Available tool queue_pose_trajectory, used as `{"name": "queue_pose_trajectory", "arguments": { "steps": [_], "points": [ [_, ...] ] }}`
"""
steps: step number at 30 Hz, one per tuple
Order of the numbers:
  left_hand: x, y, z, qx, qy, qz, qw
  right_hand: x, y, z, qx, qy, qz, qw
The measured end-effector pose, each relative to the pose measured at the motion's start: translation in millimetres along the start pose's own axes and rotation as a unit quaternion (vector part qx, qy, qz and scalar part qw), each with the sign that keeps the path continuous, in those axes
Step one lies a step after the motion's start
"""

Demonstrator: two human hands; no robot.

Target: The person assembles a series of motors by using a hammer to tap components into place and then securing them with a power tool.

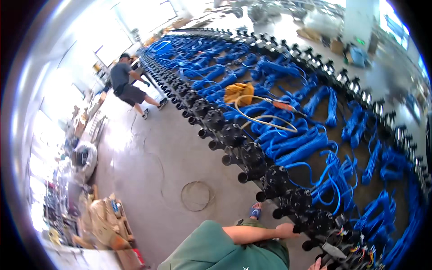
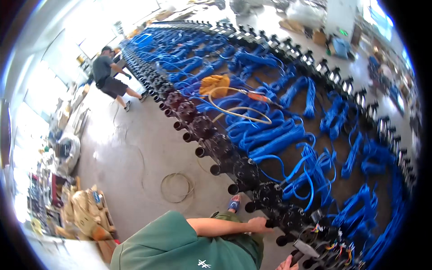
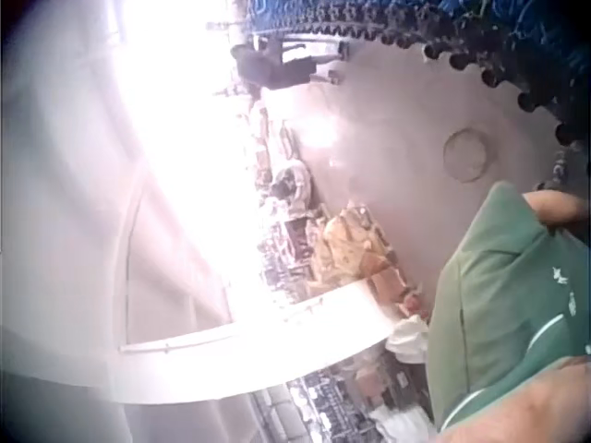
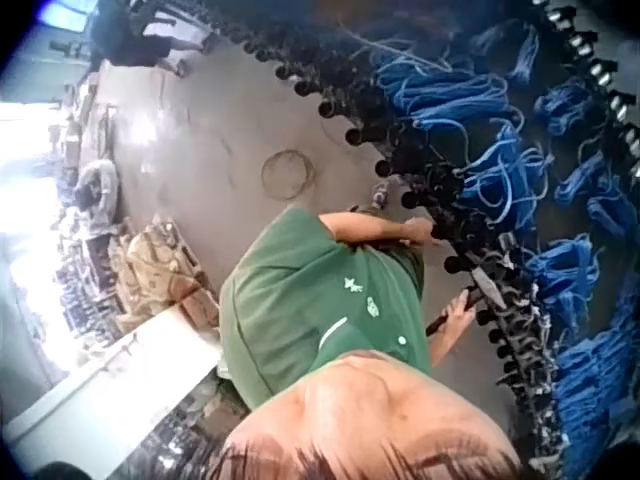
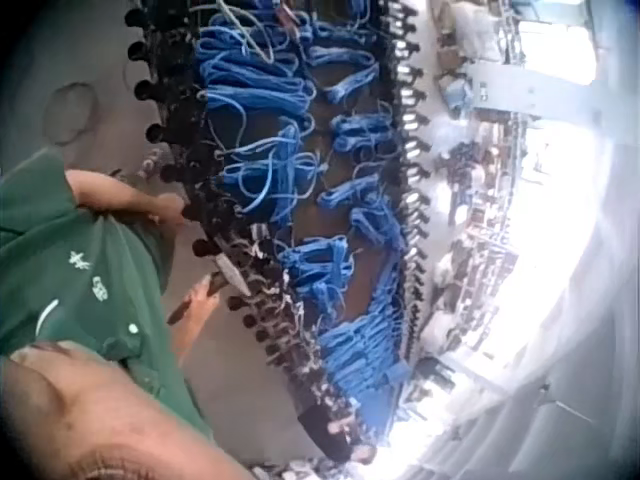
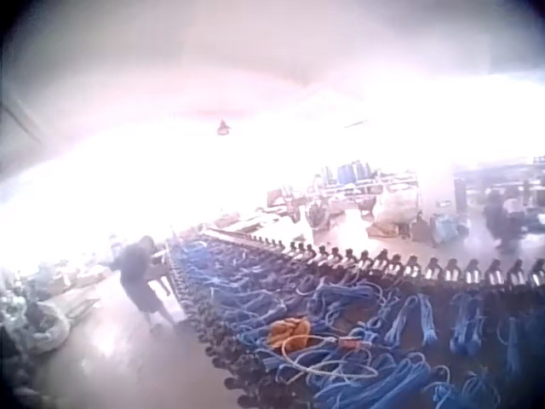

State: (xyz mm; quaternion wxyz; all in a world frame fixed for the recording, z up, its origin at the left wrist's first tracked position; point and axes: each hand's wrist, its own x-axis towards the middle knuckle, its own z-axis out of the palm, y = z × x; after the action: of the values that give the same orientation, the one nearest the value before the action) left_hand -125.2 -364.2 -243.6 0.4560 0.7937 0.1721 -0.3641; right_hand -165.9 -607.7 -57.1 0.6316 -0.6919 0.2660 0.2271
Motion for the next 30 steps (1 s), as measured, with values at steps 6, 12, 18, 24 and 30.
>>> {"name": "queue_pose_trajectory", "arguments": {
  "steps": [6,12,18,24,30],
  "points": [
    [1,0,-2,0.152,0.013,0.154,0.976,11,-39,13,0.000,-0.005,-0.086,0.996],
    [-38,29,-12,0.148,0.006,0.201,0.968,47,-54,-18,-0.058,0.066,-0.190,0.978],
    [47,8,79,0.169,-0.017,0.300,0.939,29,-86,-50,-0.404,0.271,-0.364,0.795],
    [-50,68,71,0.051,0.056,0.306,0.949,48,-65,-139,-0.337,0.231,-0.437,0.801],
    [-121,122,101,-0.098,0.061,0.161,0.980,112,-37,-275,-0.353,0.153,-0.425,0.819]
  ]
}}
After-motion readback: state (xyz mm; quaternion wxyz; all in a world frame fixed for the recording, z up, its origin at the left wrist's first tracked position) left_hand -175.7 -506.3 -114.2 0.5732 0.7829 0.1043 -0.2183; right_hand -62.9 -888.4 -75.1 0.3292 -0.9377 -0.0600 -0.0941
